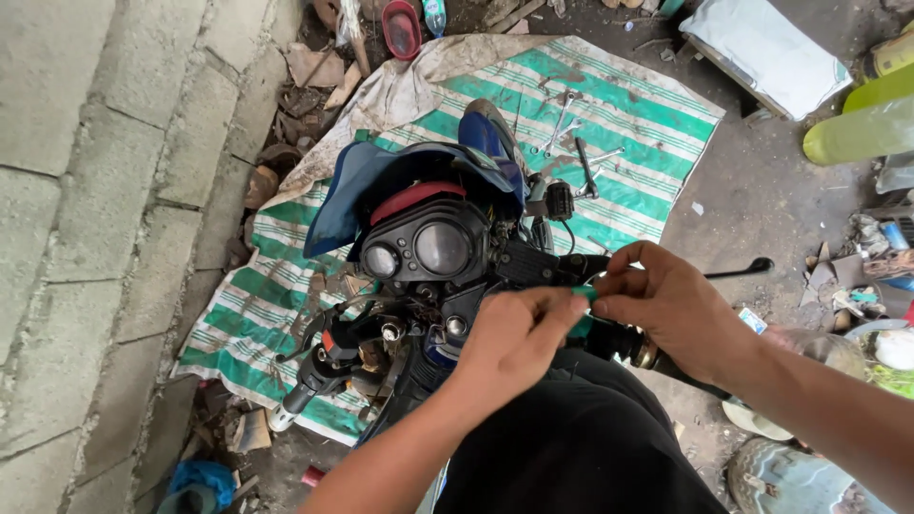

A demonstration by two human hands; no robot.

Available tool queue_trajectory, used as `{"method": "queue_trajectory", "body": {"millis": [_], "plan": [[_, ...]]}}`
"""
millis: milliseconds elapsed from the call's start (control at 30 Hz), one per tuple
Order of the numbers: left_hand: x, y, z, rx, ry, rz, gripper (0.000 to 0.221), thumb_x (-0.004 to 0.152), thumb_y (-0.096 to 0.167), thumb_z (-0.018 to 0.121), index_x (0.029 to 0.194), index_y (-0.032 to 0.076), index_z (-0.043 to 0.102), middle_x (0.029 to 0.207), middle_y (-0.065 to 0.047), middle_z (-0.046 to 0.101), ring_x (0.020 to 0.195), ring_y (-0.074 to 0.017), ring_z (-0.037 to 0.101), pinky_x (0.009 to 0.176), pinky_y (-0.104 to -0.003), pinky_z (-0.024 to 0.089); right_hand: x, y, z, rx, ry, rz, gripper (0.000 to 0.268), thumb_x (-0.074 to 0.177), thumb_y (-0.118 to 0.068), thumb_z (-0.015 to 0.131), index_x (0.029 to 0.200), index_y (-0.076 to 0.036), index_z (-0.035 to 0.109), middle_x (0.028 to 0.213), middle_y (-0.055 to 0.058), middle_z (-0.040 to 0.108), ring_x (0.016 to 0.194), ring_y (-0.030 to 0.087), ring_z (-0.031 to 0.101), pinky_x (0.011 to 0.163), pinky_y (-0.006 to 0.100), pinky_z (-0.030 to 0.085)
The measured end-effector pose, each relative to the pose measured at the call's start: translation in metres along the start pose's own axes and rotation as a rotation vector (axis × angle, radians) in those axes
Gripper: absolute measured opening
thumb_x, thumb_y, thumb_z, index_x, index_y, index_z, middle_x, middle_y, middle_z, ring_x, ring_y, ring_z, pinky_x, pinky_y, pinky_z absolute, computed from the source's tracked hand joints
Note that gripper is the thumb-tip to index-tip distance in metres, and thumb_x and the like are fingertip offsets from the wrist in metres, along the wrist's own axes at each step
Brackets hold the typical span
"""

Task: Wrapping green tape around the handlebar and throttle assembly of a motorcycle during a repair or modification.

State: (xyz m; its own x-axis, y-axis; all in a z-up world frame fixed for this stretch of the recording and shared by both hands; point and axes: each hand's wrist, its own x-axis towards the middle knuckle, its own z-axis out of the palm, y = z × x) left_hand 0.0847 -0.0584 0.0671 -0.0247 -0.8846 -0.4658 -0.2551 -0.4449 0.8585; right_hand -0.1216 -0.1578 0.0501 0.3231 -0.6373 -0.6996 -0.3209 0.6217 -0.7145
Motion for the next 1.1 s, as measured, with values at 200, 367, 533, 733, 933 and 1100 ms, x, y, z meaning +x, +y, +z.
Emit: {"method": "queue_trajectory", "body": {"millis": [200, 367, 533, 733, 933, 1100], "plan": [[0.019, -0.024, 0.007, -0.532, -0.006, 0.008, 0.031, 0.112, 0.02, 0.064, 0.124, -0.001, 0.082, 0.062, -0.01, 0.072, 0.056, -0.0182, 0.07, 0.054, -0.031, 0.059, -0.005, 0.003, 0.006, -0.096, 0.031, -0.124, 0.051, 0.082, -0.002, 0.096, 0.122, -0.007, 0.065, 0.099, 0.013, 0.082, 0.081, 0.019, 0.069, 0.076, 0.031, 0.052], [0.021, -0.033, 0.006, -0.524, -0.022, 0.047, 0.034, 0.11, 0.02, 0.071, 0.129, -0.007, 0.078, 0.076, -0.016, 0.075, 0.068, -0.0198, 0.074, 0.058, -0.032, 0.063, -0.004, 0.008, 0.005, -0.139, 0.021, -0.176, 0.047, 0.083, -0.002, 0.095, 0.121, -0.007, 0.068, 0.095, 0.013, 0.082, 0.079, 0.02, 0.07, 0.074, 0.033, 0.052], [0.03, -0.038, -0.001, -0.42, 0.009, 0.153, 0.029, 0.104, 0.016, 0.08, 0.121, -0.008, 0.08, 0.078, -0.017, 0.077, 0.066, -0.0206, 0.076, 0.053, -0.031, 0.061, -0.015, 0.002, 0.009, -0.131, -0.022, -0.202, 0.052, 0.081, -0.002, 0.096, 0.126, -0.006, 0.07, 0.103, 0.017, 0.086, 0.09, 0.023, 0.077, 0.089, 0.037, 0.055], [0.04, -0.04, -0.016, -0.47, -0.078, 0.211, 0.025, 0.095, 0.011, 0.087, 0.11, -0.008, 0.081, 0.077, -0.017, 0.077, 0.064, -0.0187, 0.076, 0.05, -0.025, 0.057, -0.016, 0.002, 0.011, -0.216, 0.017, -0.256, 0.044, 0.086, -0.01, 0.094, 0.125, -0.009, 0.074, 0.098, 0.012, 0.088, 0.088, 0.02, 0.075, 0.093, 0.037, 0.056], [0.009, -0.01, -0.082, -0.333, 0.013, 0.182, 0.021, 0.1, 0.008, 0.079, 0.113, -0.008, 0.08, 0.088, -0.024, 0.08, 0.074, -0.0269, 0.08, 0.064, -0.038, 0.068, -0.014, -0.001, 0.01, -0.238, 0.015, -0.264, 0.044, 0.086, -0.009, 0.094, 0.124, -0.008, 0.075, 0.095, 0.011, 0.086, 0.087, 0.019, 0.074, 0.09, 0.038, 0.056], [-0.063, -0.034, -0.182, -0.032, 0.899, 0.076, 0.03, 0.12, 0.03, 0.058, 0.101, 0.021, 0.079, 0.081, -0.003, 0.075, 0.076, -0.0166, 0.071, 0.077, -0.03, 0.055, -0.012, -0.005, 0.008, -0.189, 0.063, -0.277, 0.043, 0.086, -0.004, 0.091, 0.126, -0.004, 0.074, 0.095, 0.016, 0.084, 0.088, 0.023, 0.073, 0.087, 0.036, 0.052]]}}
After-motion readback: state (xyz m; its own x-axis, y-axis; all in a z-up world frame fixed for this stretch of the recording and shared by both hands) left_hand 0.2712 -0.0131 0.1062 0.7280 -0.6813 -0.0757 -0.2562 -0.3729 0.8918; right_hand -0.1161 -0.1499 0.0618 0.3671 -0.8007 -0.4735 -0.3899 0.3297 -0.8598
